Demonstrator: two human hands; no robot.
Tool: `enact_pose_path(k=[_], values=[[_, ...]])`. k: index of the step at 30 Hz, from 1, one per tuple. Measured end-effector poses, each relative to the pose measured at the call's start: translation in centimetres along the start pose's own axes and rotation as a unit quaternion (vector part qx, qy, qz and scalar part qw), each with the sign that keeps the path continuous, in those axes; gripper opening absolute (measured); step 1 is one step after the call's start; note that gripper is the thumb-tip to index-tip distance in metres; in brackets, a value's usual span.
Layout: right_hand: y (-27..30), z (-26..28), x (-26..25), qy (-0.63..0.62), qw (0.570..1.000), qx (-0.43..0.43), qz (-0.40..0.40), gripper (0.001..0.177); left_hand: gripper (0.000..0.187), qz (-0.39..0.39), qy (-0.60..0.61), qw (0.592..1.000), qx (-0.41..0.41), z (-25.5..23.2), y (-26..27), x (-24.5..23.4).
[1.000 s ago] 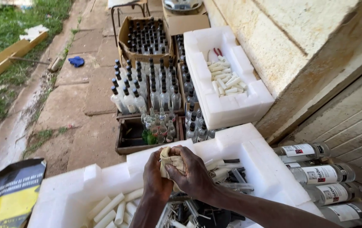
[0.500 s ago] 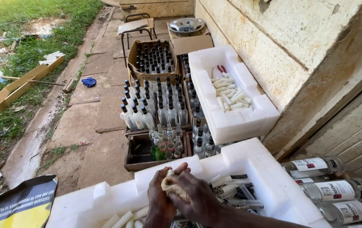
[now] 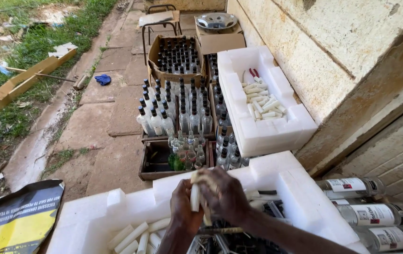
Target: Cleaning and inspecting white plastic tubes using a cloth and a thin metal tool in a storage area.
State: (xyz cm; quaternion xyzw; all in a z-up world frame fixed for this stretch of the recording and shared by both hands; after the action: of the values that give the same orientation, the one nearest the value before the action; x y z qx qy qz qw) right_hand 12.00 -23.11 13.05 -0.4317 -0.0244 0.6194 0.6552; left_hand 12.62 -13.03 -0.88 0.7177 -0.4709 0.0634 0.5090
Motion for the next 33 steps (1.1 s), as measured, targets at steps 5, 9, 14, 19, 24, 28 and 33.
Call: enact_pose_path(k=[5,9,14,19,24,28,33], values=[[-0.6,-0.8,-2.5,-0.113,0.967,0.229,-0.002,0.046,0.033,0.080,0.047,0.996,-0.017,-0.6,1.2,2.0],[0.7,0.8,-2.3,-0.164,0.954,0.248,-0.038,0.049,0.023,0.107,0.083,0.990,-0.035,0.0,-0.3,1.5],[2.6,4.0,0.6,-0.083,0.993,0.060,0.058,0.044,0.028,0.032,0.039,0.998,-0.048,-2.1,3.6,2.4],[1.6,2.7,0.0,-0.066,0.994,0.077,0.029,0.038,0.019,0.109,0.033,0.993,-0.030,-1.7,3.1,3.1],[2.7,3.5,0.3,-0.080,0.993,0.084,0.030,0.040,0.028,0.078,0.006,0.996,-0.050,-1.1,3.4,2.6],[2.1,2.6,0.6,-0.107,0.988,0.107,0.044,0.038,0.022,0.038,0.020,0.998,-0.044,-1.8,4.0,2.7],[2.9,3.0,0.8,-0.113,0.976,0.172,0.067,0.047,0.023,-0.078,0.008,0.996,0.032,-2.5,2.4,-0.5]])
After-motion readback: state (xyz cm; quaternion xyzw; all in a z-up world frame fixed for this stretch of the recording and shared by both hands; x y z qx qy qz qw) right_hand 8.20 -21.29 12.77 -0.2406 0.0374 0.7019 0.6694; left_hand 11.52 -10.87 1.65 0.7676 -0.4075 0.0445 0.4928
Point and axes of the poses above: each hand's wrist, its own y-axis away from the middle knuckle, its own x-axis out of the palm, z = x × y, the point moved 10 cm from there along -y, towards the middle knuckle, and after that the axes turned 8 degrees about -z, right-handed, at the moved point
